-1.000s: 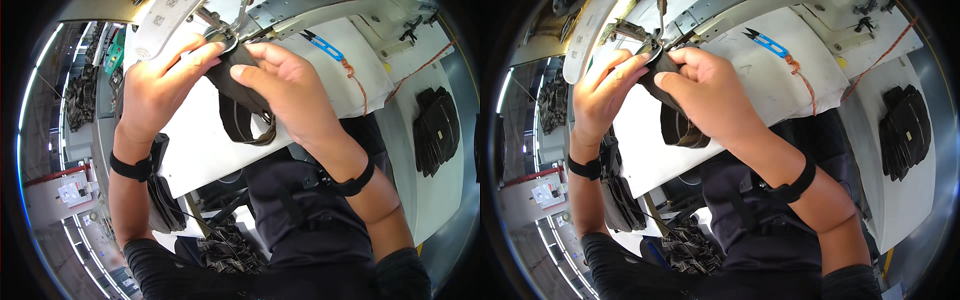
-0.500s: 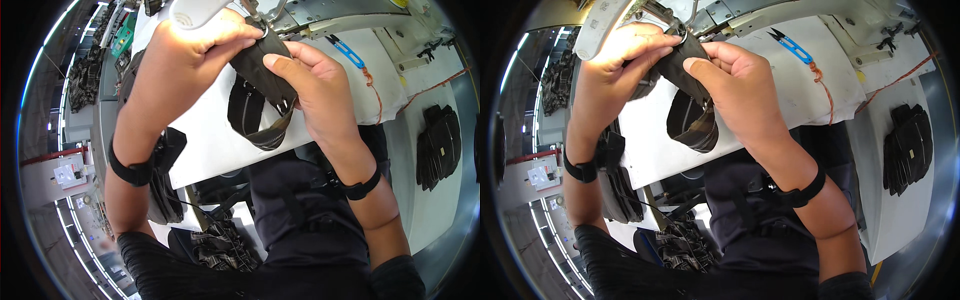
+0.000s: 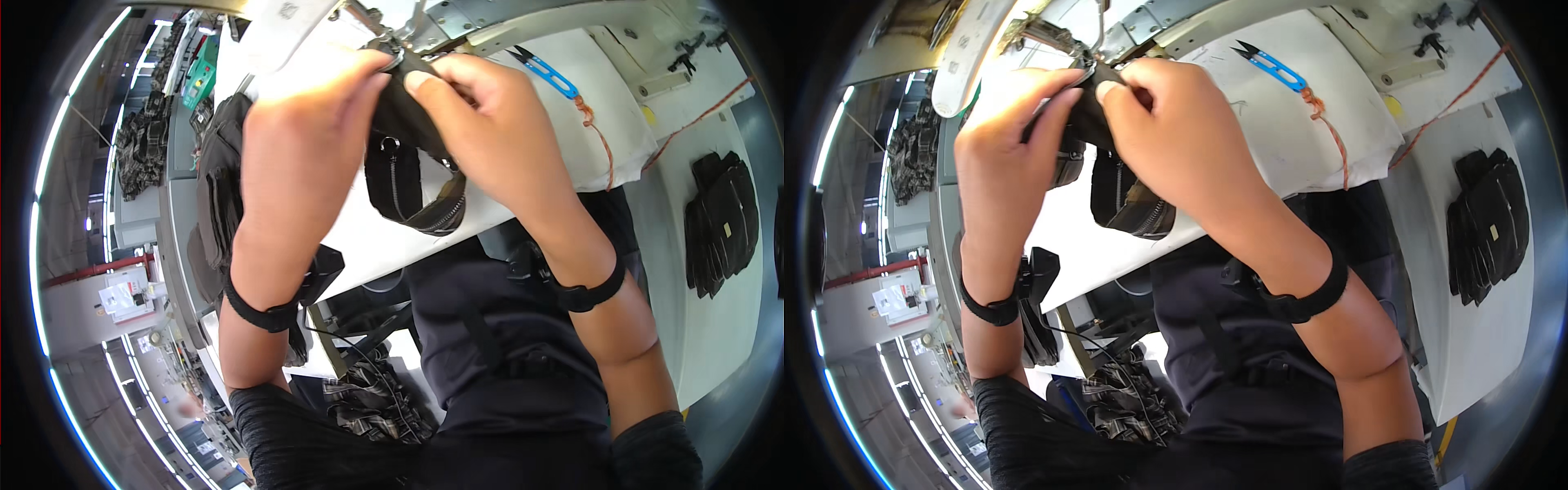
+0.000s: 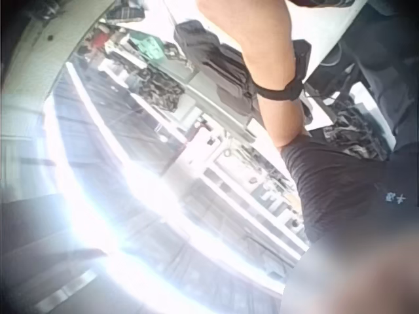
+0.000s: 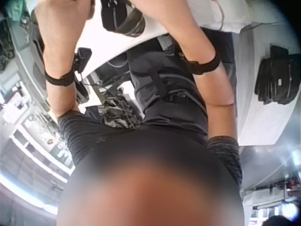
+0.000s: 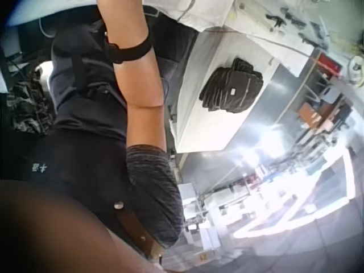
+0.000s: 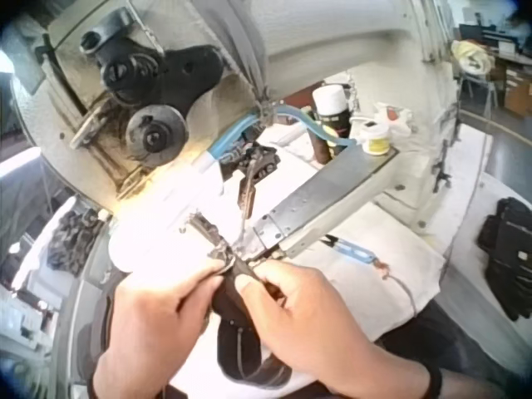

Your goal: The person is assembling and sewing fabric/leather pouches using an industrial sewing machine.

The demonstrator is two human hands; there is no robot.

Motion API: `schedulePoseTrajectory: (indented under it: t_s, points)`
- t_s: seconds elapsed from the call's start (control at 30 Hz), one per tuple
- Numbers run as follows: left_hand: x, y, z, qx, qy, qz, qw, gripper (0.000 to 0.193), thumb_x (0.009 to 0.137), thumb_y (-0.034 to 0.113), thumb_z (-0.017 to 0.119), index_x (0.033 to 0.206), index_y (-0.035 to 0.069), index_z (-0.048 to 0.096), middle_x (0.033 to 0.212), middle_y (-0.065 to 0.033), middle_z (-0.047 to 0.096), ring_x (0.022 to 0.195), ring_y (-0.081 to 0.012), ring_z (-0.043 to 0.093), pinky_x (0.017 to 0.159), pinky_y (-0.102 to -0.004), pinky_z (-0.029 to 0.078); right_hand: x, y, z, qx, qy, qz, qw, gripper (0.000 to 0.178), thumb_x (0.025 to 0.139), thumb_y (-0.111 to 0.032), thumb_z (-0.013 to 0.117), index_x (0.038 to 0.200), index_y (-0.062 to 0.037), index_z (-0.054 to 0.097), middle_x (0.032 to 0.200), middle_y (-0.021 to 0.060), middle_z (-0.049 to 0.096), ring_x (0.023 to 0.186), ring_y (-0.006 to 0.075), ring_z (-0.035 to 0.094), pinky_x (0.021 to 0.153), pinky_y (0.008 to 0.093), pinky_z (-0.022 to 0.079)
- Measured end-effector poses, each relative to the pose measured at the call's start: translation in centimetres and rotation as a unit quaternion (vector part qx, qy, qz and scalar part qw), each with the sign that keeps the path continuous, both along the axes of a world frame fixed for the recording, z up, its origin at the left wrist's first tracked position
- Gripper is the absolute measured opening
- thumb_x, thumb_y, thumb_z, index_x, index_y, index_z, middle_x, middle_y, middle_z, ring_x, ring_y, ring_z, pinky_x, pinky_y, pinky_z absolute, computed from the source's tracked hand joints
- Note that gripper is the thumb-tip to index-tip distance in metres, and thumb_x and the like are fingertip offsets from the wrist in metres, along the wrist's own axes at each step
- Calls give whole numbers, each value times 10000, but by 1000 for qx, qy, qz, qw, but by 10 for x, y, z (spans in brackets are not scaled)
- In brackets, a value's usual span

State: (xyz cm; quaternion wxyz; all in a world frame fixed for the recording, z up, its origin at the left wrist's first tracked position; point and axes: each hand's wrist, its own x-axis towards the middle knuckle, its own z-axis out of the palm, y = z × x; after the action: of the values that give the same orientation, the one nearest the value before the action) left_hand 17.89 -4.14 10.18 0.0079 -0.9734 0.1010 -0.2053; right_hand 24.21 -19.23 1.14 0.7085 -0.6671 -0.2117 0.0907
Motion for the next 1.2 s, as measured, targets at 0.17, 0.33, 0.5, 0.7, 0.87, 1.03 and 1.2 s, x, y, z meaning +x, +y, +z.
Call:
schedulePoseTrajectory:
  t_s: [0.17,0.33,0.5,0.7,0.87,1.03,1.2]
  points:
    - [-3,21,-13,125,-143,2,982,139,974,179,749,1089,103,775,1029,-63,752,888,-284,710,796,-387,553,3,6,21,-118,-55,-24,991,436,971,-338,654,795,59,696,719,263,667,720,453,692,669,479,561]
    - [7,36,-10,112,-138,-141,974,190,896,81,781,1086,80,776,1074,-48,757,842,-211,719,704,-304,577,9,19,15,-182,-151,-105,966,441,908,-336,723,662,27,683,601,216,642,621,411,692,583,461,548]
    - [-1,33,20,125,-39,-176,976,241,876,51,837,1109,48,777,1027,-97,766,748,-241,743,633,-328,591,4,27,16,-231,-222,-178,930,365,866,-306,749,642,-25,683,604,166,663,632,378,702,586,438,541]
    - [2,23,28,104,34,-123,986,236,902,16,777,1131,69,784,1041,-75,755,732,-287,704,676,-333,584,-18,9,6,32,18,-81,996,142,940,-141,731,961,-7,690,589,40,598,505,142,535,553,317,438]
    - [1,20,24,16,73,-94,993,247,942,-18,723,1174,48,775,980,-98,717,739,-260,648,716,-310,538,-22,4,-8,162,134,15,977,322,994,-70,708,1301,31,703,873,-31,709,774,12,606,709,196,461]
    - [1,20,23,-54,111,-89,988,265,960,-8,719,1209,56,781,926,-92,698,761,-188,615,732,-287,520,-17,1,-11,224,220,63,947,339,1002,-73,686,1319,47,690,1000,8,751,893,41,664,816,209,505]
    - [3,22,25,-128,154,-48,978,253,983,4,711,1222,39,784,955,-57,725,792,-107,592,726,-282,516,-15,1,-12,240,226,73,941,353,1003,-70,678,1335,50,679,1036,20,758,924,51,676,852,214,515]
